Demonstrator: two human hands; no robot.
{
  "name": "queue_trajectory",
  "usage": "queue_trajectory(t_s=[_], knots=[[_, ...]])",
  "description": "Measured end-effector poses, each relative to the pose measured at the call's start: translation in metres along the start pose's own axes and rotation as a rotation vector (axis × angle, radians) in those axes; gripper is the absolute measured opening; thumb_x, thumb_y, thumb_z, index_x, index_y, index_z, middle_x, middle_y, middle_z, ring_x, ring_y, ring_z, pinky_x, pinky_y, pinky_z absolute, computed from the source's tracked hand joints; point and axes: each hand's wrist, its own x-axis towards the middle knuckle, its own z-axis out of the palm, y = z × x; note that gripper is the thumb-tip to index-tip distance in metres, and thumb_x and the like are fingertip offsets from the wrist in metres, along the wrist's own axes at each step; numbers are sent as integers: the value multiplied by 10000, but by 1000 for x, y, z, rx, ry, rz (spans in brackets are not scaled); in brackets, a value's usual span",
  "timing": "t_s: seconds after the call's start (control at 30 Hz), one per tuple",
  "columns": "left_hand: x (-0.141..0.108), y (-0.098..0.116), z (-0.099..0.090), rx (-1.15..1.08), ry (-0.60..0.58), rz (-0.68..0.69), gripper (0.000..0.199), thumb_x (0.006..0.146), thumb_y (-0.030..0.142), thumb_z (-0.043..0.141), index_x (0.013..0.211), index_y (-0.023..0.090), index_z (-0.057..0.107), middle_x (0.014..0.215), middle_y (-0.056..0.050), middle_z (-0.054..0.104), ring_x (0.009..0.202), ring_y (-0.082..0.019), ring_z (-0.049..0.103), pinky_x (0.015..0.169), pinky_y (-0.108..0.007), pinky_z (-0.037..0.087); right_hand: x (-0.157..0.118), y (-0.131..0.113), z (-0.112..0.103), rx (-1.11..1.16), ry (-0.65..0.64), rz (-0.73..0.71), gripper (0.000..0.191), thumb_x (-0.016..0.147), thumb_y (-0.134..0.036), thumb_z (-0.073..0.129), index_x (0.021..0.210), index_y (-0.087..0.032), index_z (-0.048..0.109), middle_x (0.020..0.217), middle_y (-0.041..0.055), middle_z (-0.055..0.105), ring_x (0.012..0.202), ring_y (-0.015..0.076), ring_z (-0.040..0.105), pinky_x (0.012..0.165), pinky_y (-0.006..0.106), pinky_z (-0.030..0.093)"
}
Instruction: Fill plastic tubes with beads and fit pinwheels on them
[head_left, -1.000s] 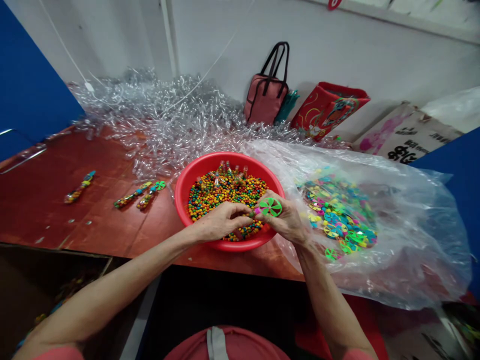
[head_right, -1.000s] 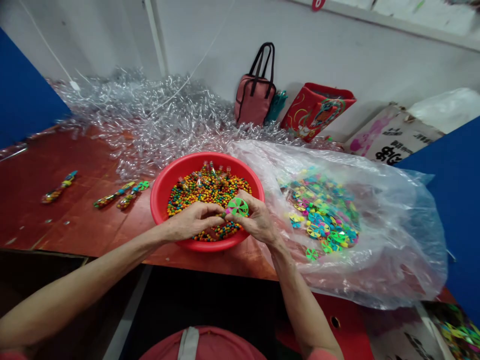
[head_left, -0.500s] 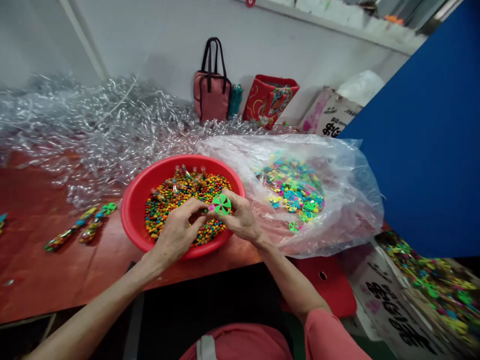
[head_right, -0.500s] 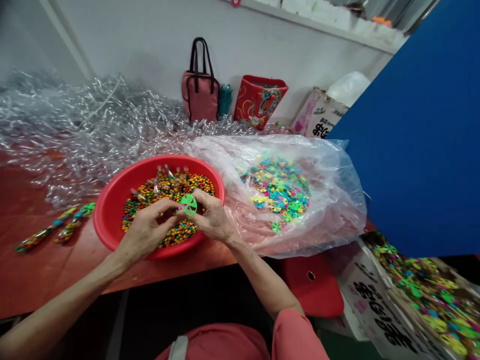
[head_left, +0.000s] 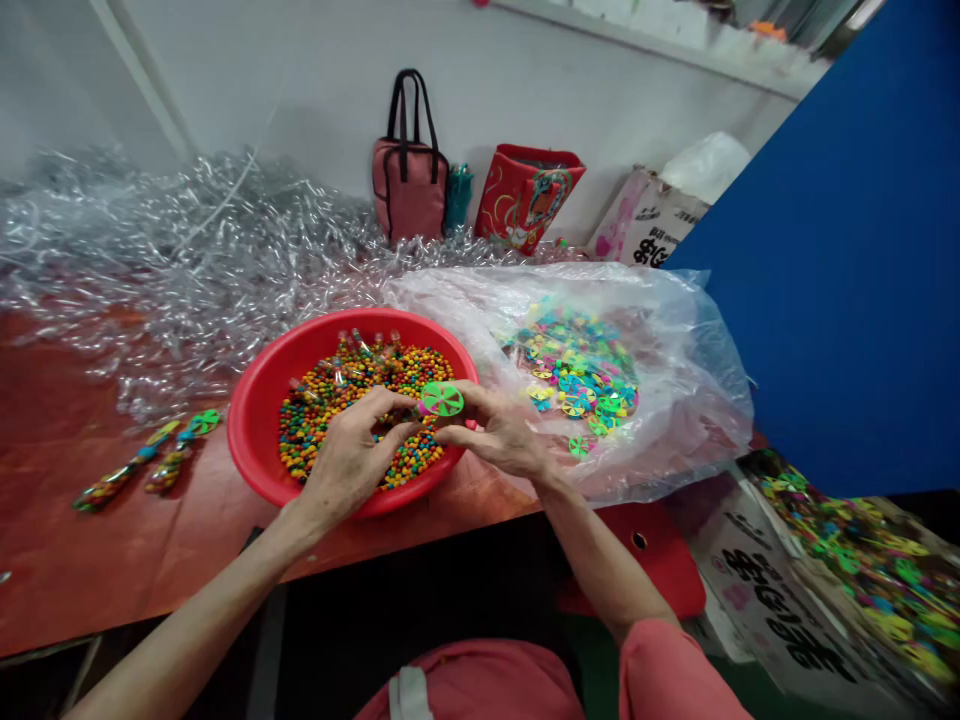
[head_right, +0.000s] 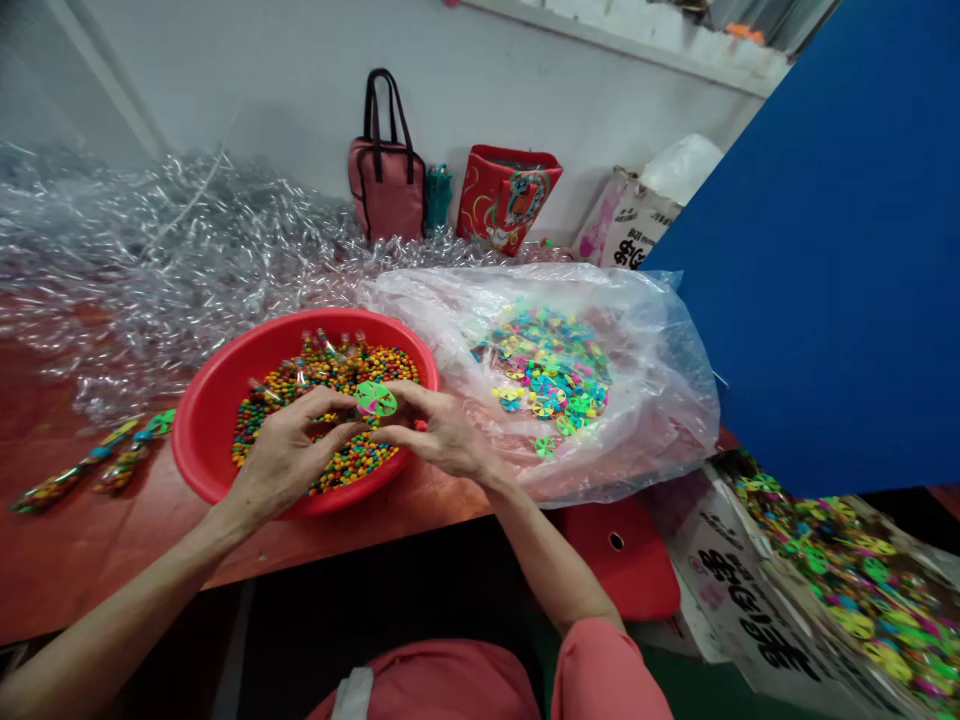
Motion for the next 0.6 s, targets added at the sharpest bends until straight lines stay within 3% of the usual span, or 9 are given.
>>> queue_trajectory(t_s=[0.07,0.13,0.27,0.37,0.47,0.53,0.6], knots=[[2,0,-1,-111,-96,-77,216,931,365,695,1056,205,767,1020,-44,773,918,-208,709,836,-307,533,0,-2,-17,-44,-84,-46,414,954,-532,727,1215,-212,698,955,28,703,807,157,634,744,289,537],[4,1,0,-236,-244,-132,239,914,374,702,1065,205,779,1024,-39,790,941,-218,724,869,-312,545,-1,-1,-27,-118,-109,-106,328,985,-501,697,1125,-207,733,934,34,705,814,162,637,770,300,543],[1,1,6,-386,-400,-181,229,893,351,692,1027,196,794,1071,-44,801,1012,-237,736,917,-310,549,-5,5,-20,-140,-114,-204,294,1018,-473,652,931,-201,722,895,38,702,847,176,651,780,304,536],[-4,-1,9,-340,-365,-181,227,916,380,691,1021,203,785,1053,-37,796,978,-221,733,876,-297,546,-7,10,0,-167,-21,-215,325,1015,-489,653,881,-197,704,848,30,678,768,162,614,711,291,501],[-8,-2,10,-173,-216,-132,221,946,391,676,1031,215,778,1007,-30,782,923,-204,717,837,-301,527,-6,11,18,-190,98,-199,318,1022,-483,644,909,-197,725,850,32,668,767,161,603,711,292,488],[-10,-2,8,-85,-130,-97,208,950,382,674,1030,221,778,981,-28,772,894,-199,712,822,-309,523,-3,11,17,-157,76,-184,282,1026,-466,643,1016,-205,750,887,32,690,794,161,627,729,288,501],[-12,-1,0,-57,-79,-76,205,953,387,675,1036,231,777,996,-27,771,914,-204,720,839,-316,537,-2,15,-1,-149,-21,-124,318,1009,-465,667,1203,-222,732,930,28,723,802,162,652,736,285,517]])
